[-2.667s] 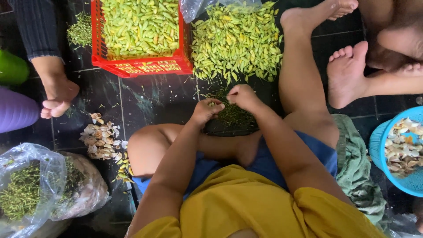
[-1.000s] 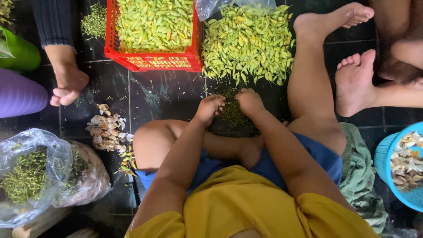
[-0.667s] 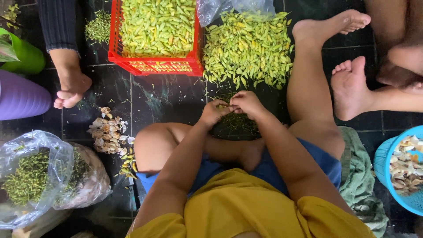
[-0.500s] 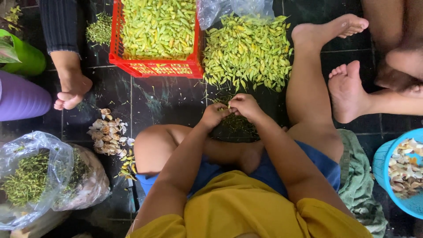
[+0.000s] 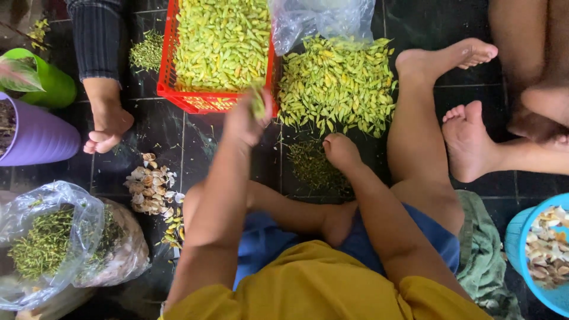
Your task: A person sits on the floor and manually removes the stems from small green vegetable buds, sorting them into piles.
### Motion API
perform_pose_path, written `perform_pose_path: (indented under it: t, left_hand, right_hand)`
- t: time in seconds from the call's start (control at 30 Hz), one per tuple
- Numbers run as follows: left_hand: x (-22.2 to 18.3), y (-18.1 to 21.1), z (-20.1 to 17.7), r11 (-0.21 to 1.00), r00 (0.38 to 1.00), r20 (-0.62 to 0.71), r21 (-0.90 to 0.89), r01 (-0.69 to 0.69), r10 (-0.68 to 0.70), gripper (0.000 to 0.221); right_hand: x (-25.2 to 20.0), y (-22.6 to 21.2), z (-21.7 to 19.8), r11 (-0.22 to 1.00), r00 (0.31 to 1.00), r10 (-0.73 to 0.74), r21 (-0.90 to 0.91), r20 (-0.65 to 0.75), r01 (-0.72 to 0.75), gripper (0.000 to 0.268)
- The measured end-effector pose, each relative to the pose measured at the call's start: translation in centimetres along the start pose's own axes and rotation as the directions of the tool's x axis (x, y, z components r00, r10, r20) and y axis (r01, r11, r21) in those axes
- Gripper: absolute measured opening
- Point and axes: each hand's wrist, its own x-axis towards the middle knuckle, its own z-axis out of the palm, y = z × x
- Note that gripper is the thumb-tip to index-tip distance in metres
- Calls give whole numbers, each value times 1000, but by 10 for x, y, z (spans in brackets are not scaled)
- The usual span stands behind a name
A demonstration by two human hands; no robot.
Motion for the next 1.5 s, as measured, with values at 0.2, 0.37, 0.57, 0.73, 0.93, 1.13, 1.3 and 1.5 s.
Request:
perform_pose_path:
  t: [0.2, 0.37, 0.57, 0.73, 0.93, 1.13, 1.3, 1.5]
  left_hand:
    - [23, 79, 72, 507, 922, 109, 809, -299, 371, 100]
    - [28, 38, 33, 344, 859, 151, 872, -349, 488, 73]
    - [-16, -89, -51, 431, 955, 201, 858, -280, 219, 37]
    - [21, -150, -143, 528, 992, 45, 849, 24, -116, 54]
    - [58, -166, -165, 496, 999, 28, 868, -16, -16, 57]
    - [66, -173, -168, 611, 993, -5, 788, -70, 119, 35]
    - [83, -168, -191, 615, 991, -81, 789, 0, 105, 33]
    - [74, -142, -174, 878, 980, -198, 467, 102, -9, 35]
  right_hand:
    - [8, 6, -4, 997, 969, -63, 35, -240, 74, 13]
    - [40, 13, 6, 999, 958, -42, -13, -284, 41, 17]
    - [67, 4, 25, 985, 981, 34, -159, -191, -65, 28]
    - [42, -13, 13, 982, 986, 85, -157, -144, -107, 23]
    - [16, -18, 10, 957, 983, 170, 225, 69, -181, 33]
    - [-3, -41, 28, 969, 994, 78, 228, 72, -93, 27]
    - [-9, -41, 39, 971, 999, 11, 240, 43, -21, 12]
    - [1, -38, 8, 967, 967, -249, 75, 50, 245, 15]
